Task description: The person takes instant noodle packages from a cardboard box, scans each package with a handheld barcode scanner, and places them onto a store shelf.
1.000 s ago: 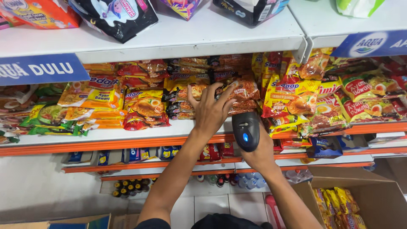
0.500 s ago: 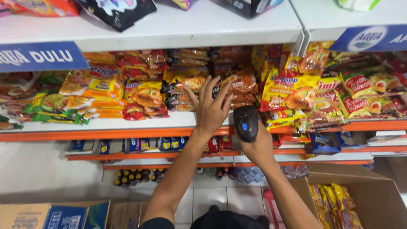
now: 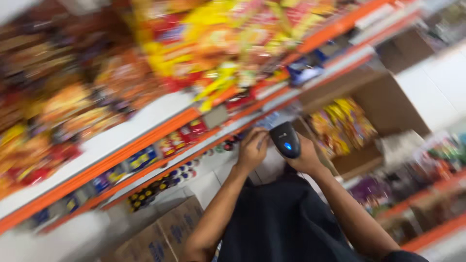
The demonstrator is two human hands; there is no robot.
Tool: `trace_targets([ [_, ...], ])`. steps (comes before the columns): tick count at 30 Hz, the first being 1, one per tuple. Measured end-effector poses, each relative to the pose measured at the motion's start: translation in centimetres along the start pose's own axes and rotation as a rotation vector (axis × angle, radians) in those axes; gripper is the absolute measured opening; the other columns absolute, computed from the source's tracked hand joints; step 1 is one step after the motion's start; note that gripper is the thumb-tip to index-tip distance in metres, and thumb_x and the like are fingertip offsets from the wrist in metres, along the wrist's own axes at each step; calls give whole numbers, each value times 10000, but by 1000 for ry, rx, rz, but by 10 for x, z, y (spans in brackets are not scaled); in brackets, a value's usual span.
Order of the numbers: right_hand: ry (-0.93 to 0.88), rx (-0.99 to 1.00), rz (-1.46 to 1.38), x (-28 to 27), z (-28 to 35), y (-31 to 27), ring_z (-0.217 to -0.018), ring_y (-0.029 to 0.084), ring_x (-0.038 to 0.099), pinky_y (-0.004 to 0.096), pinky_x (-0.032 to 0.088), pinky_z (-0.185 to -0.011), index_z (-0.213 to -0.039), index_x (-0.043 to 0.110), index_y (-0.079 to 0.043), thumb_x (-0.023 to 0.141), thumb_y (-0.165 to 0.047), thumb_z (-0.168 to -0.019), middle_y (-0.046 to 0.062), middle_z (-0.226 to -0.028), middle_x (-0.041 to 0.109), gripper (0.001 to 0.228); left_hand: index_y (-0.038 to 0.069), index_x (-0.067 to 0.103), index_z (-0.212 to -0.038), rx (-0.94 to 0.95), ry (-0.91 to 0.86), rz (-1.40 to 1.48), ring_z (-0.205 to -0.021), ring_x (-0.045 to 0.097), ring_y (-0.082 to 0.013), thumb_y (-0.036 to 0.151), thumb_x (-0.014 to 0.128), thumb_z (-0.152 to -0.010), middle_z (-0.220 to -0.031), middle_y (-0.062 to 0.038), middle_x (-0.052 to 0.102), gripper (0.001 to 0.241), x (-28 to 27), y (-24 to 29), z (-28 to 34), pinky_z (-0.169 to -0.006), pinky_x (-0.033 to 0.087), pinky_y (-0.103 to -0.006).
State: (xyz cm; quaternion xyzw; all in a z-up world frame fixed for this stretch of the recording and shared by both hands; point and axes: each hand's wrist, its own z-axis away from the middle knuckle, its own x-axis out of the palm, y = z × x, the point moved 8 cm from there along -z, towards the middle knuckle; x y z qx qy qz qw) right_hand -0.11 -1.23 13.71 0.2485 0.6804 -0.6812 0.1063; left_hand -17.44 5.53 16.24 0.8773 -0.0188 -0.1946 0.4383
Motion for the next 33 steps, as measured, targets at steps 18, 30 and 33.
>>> trace_targets([
  [18, 554, 825, -397, -138, 7, 391, -782, 147, 679, 322, 515, -690, -1007, 732, -50, 789, -177, -880, 42, -869, 717, 188, 138, 702, -1244, -216, -928, -308, -1464, -57, -640, 65, 810, -750, -1664, -238, 122, 511, 264, -60, 37, -1140, 368, -600],
  [30, -579, 780, 447, 0, 26, 477, -1360, 461, 428, 542, 393, -1035, -1456, 449, -135, 842, -403, -666, 255, -1436, 459, 922, 123, 727, -1107, -341, -846, -360, -1522, 23, -594, -19, 774, -714, -1623, -170, 319, 420, 258, -54, 27, -1220, 310, -575],
  [33, -577, 650, 484, 6, 8, 469, -1442, 534, 300, 623, 330, -1037, -1573, 291, -132, 899, -289, -579, 297, -1532, 314, 1175, 128, 725, -1070, -411, -849, -350, -1512, 27, -592, -6, 785, -685, -1620, -171, 317, 412, 258, -56, 23, -1203, 310, -583],
])
